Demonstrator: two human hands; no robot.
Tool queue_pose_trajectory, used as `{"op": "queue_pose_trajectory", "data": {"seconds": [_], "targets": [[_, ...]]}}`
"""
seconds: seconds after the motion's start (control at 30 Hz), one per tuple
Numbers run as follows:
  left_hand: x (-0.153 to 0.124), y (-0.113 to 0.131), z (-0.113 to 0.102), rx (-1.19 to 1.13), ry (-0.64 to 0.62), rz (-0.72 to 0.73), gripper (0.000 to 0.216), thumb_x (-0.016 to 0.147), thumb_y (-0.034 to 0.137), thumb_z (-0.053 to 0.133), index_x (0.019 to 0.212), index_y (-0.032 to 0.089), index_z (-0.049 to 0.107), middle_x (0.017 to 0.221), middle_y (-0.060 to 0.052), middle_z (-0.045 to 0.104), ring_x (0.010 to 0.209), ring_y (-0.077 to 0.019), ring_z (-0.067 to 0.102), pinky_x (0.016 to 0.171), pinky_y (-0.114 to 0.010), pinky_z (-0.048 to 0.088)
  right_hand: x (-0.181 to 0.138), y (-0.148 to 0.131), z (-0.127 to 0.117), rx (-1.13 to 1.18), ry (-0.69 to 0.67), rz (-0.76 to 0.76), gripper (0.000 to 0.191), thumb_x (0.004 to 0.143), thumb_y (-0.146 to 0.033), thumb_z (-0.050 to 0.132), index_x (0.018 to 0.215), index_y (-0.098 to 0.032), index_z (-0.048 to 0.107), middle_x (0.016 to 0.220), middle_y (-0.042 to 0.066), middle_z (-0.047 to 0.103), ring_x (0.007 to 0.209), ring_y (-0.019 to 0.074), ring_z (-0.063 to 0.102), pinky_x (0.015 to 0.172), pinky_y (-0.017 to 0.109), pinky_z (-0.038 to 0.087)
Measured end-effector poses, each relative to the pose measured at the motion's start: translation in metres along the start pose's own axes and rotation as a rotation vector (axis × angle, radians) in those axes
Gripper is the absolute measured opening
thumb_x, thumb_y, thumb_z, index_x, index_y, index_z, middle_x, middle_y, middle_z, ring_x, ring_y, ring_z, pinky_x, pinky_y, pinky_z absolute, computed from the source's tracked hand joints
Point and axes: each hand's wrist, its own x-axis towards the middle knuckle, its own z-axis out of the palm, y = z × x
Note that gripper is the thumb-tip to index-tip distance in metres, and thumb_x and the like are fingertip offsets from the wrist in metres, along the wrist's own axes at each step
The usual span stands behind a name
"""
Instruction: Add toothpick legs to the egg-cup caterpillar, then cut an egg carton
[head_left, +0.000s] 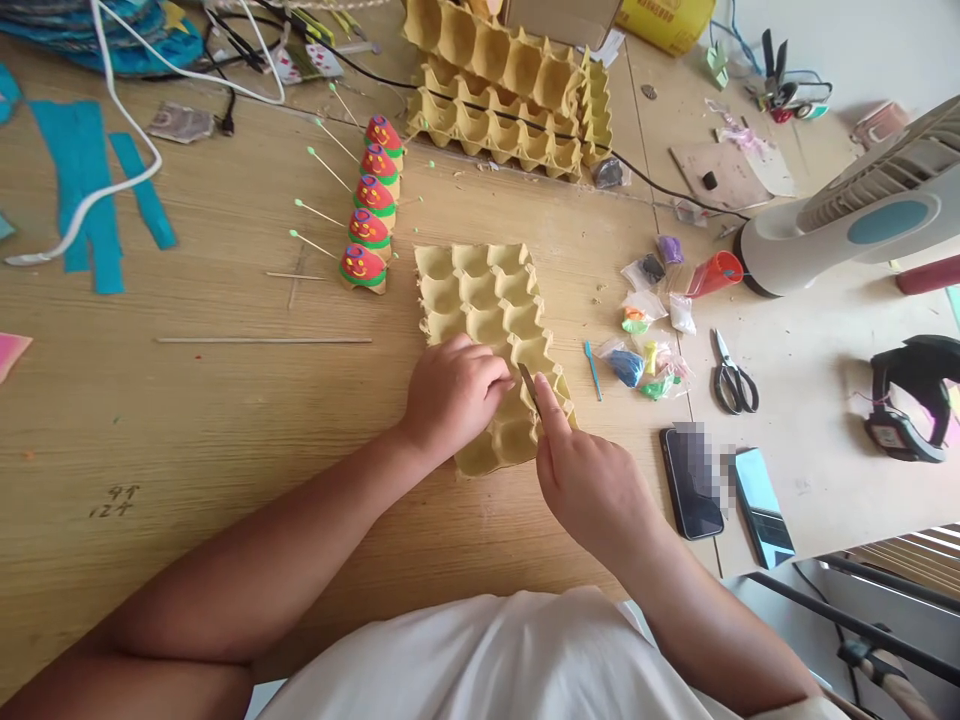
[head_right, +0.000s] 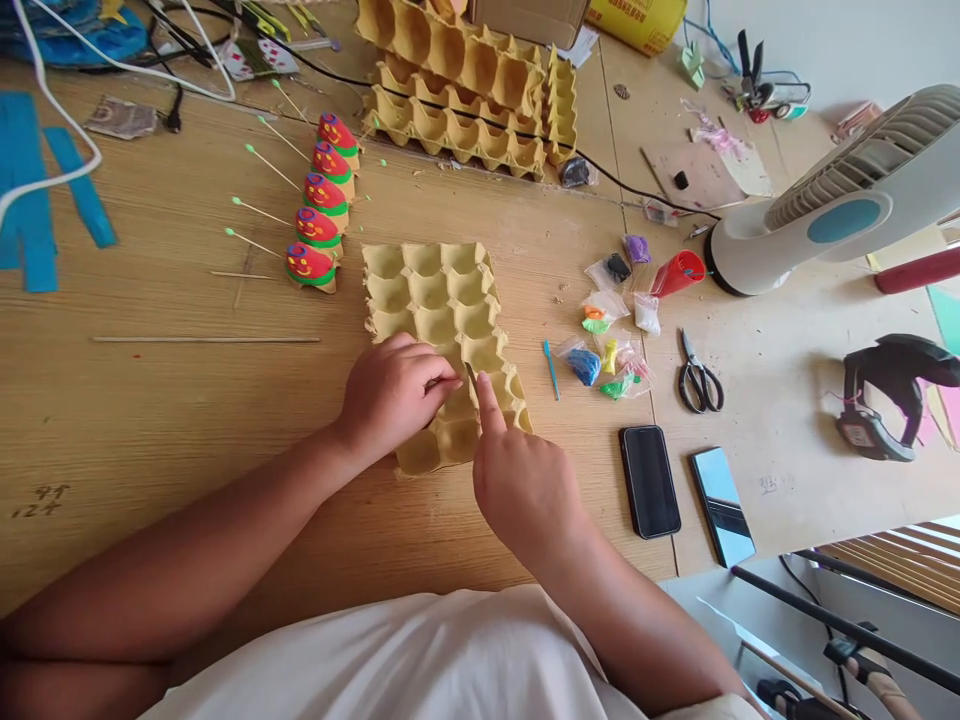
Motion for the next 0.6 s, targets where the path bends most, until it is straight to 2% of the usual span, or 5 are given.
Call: {"op": "queue_pose_trajectory", "data": {"seconds": [0.33,0.6], "targets": [[-0.0002,0.0,0.0003,-0.007,0.008,0.001,0.016,0.089,0.027,0.069,0.073,0.023,0.069,0.074,-0.001,0.068,0.081,-0.0217,0.055,0.067,-0.035,0.037,0.0021,-0.006,-0.0048,-0.028,-0.042,0.025,0.067,0.102,-0.024,0.033,0.163,-0.012,0.008,0.076,0.004,0.074,0.066,0.0218,0.071,0.051,0.03,0.042],[-0.0003,0.0003,-0.0001,-0.004,0.006,0.001,0.015,0.089,0.027,0.068,0.075,0.022,0.07,0.074,-0.001,0.068,0.081,-0.0217,0.055,0.068,-0.035,0.037,-0.0016,-0.0049,-0.0053,-0.013,-0.049,0.015,0.069,0.102,-0.024,0.032,0.164,-0.015,0.002,0.077,0.003,0.074,0.065,0.0208,0.071,0.052,0.029,0.042]]}}
